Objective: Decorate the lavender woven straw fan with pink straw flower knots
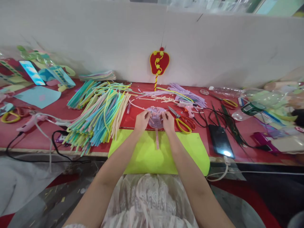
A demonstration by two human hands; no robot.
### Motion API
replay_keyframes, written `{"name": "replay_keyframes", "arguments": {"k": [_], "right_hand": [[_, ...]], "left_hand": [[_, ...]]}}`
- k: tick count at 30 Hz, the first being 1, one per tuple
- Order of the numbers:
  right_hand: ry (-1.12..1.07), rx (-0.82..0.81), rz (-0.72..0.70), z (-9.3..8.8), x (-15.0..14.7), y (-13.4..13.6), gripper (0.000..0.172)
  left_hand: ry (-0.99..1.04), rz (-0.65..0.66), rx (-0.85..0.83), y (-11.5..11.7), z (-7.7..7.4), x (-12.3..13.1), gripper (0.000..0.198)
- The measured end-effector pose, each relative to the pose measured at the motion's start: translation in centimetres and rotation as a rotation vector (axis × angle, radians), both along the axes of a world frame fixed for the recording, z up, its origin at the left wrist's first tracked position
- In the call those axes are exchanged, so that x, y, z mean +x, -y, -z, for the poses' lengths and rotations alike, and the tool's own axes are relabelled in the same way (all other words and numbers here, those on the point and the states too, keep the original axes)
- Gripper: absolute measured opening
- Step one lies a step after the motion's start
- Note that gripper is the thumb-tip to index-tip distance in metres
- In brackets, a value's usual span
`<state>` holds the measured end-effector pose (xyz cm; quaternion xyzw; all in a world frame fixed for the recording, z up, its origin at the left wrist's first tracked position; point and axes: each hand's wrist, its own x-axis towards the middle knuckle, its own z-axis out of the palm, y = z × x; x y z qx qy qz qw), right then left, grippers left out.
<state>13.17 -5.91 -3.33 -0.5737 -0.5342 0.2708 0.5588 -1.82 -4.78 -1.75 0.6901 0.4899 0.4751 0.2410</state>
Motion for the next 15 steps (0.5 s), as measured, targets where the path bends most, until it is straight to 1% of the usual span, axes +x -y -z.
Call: {"name": "replay_keyframes", "arguments": {"k": [3, 6, 8, 11, 15], "right_hand": [[0.005, 0.025, -0.027, -0.2, 0.0, 0.0, 0.037], [0.065, 0.088, -0.066, -0.6, -0.4, 0.4, 0.036], [0.106, 0.123, -0.103, -0.8, -0.6, 0.7, 0.034], [0.154, 0.142, -0.139, -0.9, -0.9, 0.9, 0.033], [0.198, 0.146, -0.126, -0.8, -0.9, 0.9, 0.032]], "left_hand": [[0.117, 0.074, -0.134, -0.1, 0.0, 0.2, 0.018], [0.198, 0.085, -0.203, 0.2, -0.2, 0.4, 0.022], [0.188, 0.077, -0.180, 0.5, -0.4, 0.5, 0.021], [0.123, 0.058, -0.119, 0.9, -0.7, 0.5, 0.021], [0.068, 0.050, -0.107, 0.9, -0.5, 0.6, 0.020]]}}
